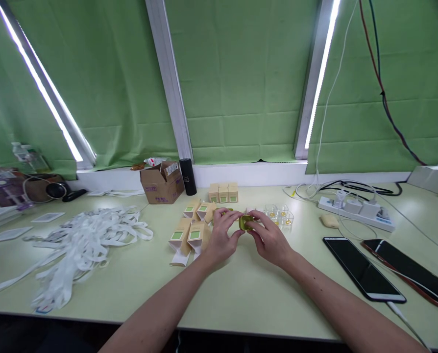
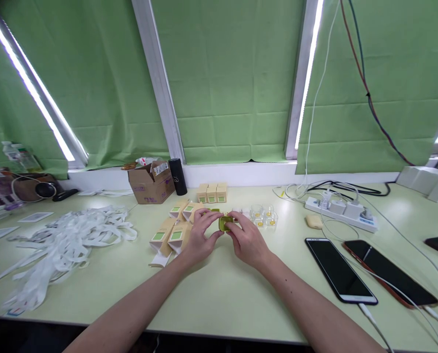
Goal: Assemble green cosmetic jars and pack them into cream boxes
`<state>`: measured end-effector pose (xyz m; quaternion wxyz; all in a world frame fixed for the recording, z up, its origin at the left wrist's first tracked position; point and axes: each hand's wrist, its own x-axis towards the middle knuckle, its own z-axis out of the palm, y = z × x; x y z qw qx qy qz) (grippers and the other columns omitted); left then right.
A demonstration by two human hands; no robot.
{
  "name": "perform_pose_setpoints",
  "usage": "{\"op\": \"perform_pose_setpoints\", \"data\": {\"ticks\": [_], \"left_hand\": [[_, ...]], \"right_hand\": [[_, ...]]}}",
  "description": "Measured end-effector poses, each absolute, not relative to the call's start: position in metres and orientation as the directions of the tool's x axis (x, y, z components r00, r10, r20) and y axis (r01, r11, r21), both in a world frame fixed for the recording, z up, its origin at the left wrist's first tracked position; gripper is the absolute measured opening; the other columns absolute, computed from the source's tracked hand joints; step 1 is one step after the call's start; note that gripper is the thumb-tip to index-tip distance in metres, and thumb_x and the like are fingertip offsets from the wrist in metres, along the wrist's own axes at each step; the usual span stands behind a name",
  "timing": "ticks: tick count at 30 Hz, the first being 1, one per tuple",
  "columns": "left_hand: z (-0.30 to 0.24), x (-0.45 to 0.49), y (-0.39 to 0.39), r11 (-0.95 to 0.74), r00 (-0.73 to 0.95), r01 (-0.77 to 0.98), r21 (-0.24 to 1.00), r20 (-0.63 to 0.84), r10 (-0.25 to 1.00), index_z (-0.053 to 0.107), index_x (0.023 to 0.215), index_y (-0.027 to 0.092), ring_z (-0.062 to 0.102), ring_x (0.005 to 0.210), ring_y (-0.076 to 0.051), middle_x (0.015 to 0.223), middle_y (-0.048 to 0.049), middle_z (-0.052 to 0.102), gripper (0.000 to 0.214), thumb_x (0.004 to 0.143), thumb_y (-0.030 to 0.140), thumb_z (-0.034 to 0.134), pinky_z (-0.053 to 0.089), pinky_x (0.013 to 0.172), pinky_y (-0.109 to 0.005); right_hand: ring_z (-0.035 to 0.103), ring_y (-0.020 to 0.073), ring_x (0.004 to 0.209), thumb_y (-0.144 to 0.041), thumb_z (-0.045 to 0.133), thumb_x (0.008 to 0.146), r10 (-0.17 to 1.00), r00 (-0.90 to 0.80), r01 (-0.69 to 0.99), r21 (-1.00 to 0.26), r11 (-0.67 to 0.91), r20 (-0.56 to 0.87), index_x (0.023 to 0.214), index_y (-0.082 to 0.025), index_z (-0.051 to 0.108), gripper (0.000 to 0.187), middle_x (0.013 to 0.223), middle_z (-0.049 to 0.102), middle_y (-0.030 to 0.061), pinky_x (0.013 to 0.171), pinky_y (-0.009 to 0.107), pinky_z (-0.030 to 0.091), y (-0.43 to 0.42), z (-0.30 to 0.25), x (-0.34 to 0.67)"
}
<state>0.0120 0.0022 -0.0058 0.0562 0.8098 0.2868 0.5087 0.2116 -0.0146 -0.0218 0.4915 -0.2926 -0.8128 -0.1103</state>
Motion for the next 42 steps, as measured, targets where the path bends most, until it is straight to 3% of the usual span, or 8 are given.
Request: {"op": "perform_pose_setpoints", "data": {"ticks": [9,14,20,25,31,37,40,42], "left_hand": [[-0.0056,0.0124,0.0012,-0.829,0.301,0.405,0.386,0.8,0.52,0.066,0.13,0.025,0.049,0.122,-0.031,0.121,-0.0098,0.07,0.045,0.087,0.014,0.072,0.048,0.104,-0.053],[-0.0057,0.0116,0.0015,-0.824,0.311,0.402,0.399,0.787,0.533,0.065,0.132,0.026,0.049,0.123,-0.031,0.123,-0.0098,0.07,0.045,0.089,0.015,0.07,0.047,0.106,-0.054],[-0.0059,0.0122,0.0015,-0.789,0.273,0.366,0.494,0.753,0.598,0.063,0.133,0.028,0.051,0.123,-0.029,0.122,-0.0101,0.069,0.042,0.092,0.02,0.068,0.049,0.105,-0.051],[-0.0056,0.0133,0.0023,-0.704,0.19,0.323,0.632,0.686,0.702,0.068,0.12,0.026,0.06,0.115,-0.026,0.116,-0.0103,0.062,0.027,0.094,0.03,0.067,0.054,0.102,-0.046],[-0.0028,0.0142,0.0046,-0.609,0.147,0.247,0.754,0.592,0.792,0.07,0.098,0.02,0.067,0.095,-0.02,0.103,-0.0082,0.066,0.022,0.096,0.041,0.063,0.057,0.086,-0.035],[0.0001,0.0156,0.0028,-0.58,0.176,0.283,0.764,0.553,0.814,0.067,0.078,0.018,0.063,0.078,-0.017,0.08,-0.0037,0.066,0.035,0.097,0.047,0.059,0.051,0.075,-0.029],[0.0002,0.0152,0.0025,-0.593,0.181,0.307,0.744,0.566,0.804,0.067,0.073,0.019,0.061,0.076,-0.017,0.076,-0.0032,0.064,0.039,0.098,0.048,0.057,0.049,0.072,-0.029],[0.0,0.0142,0.0027,-0.612,0.193,0.316,0.725,0.582,0.79,0.066,0.07,0.019,0.062,0.078,-0.018,0.075,-0.0038,0.064,0.044,0.101,0.048,0.053,0.049,0.074,-0.03]], "right_hand": [[0.06,0.0319,0.126,-0.005,0.046,0.098,0.336,-0.374,0.587,-0.059,0.808,0.864,0.127,-0.022,0.059,0.036,0.136,0.055,0.0193,0.092,0.05,0.061,-0.0141,-0.0206,0.2108],[0.06,0.0305,0.127,-0.009,0.048,0.099,0.387,-0.33,0.569,-0.146,0.809,0.861,0.132,-0.024,0.055,0.037,0.135,0.058,0.0169,0.099,0.052,0.059,-0.0137,-0.0231,0.2113],[0.054,0.0315,0.137,-0.014,0.055,0.098,0.456,-0.26,0.501,-0.284,0.817,0.851,0.148,-0.026,0.039,0.053,0.142,0.057,0.0164,0.104,0.054,0.057,-0.0172,-0.0231,0.2109],[0.049,0.032,0.141,-0.013,0.054,0.098,0.451,-0.244,0.465,-0.304,0.831,0.859,0.152,-0.027,0.036,0.059,0.146,0.053,0.0168,0.097,0.05,0.061,-0.0212,-0.0195,0.2098],[0.054,0.0317,0.137,-0.01,0.05,0.099,0.42,-0.273,0.492,-0.25,0.834,0.866,0.154,-0.027,0.036,0.06,0.148,0.052,0.0176,0.095,0.05,0.061,-0.0204,-0.0195,0.2088],[0.058,0.0291,0.135,-0.007,0.046,0.099,0.391,-0.298,0.517,-0.197,0.833,0.871,0.151,-0.027,0.043,0.056,0.144,0.059,0.015,0.102,0.05,0.059,-0.0189,-0.0204,0.2076],[0.064,0.0278,0.125,-0.009,0.048,0.099,0.416,-0.273,0.496,-0.244,0.834,0.868,0.149,-0.029,0.045,0.053,0.139,0.064,0.0131,0.094,0.045,0.062,-0.0186,-0.0214,0.2066],[0.07,0.0257,0.109,-0.012,0.051,0.098,0.468,-0.238,0.478,-0.317,0.819,0.851,0.146,-0.029,0.048,0.05,0.138,0.065,0.0124,0.088,0.044,0.062,-0.0188,-0.022,0.206]]}}
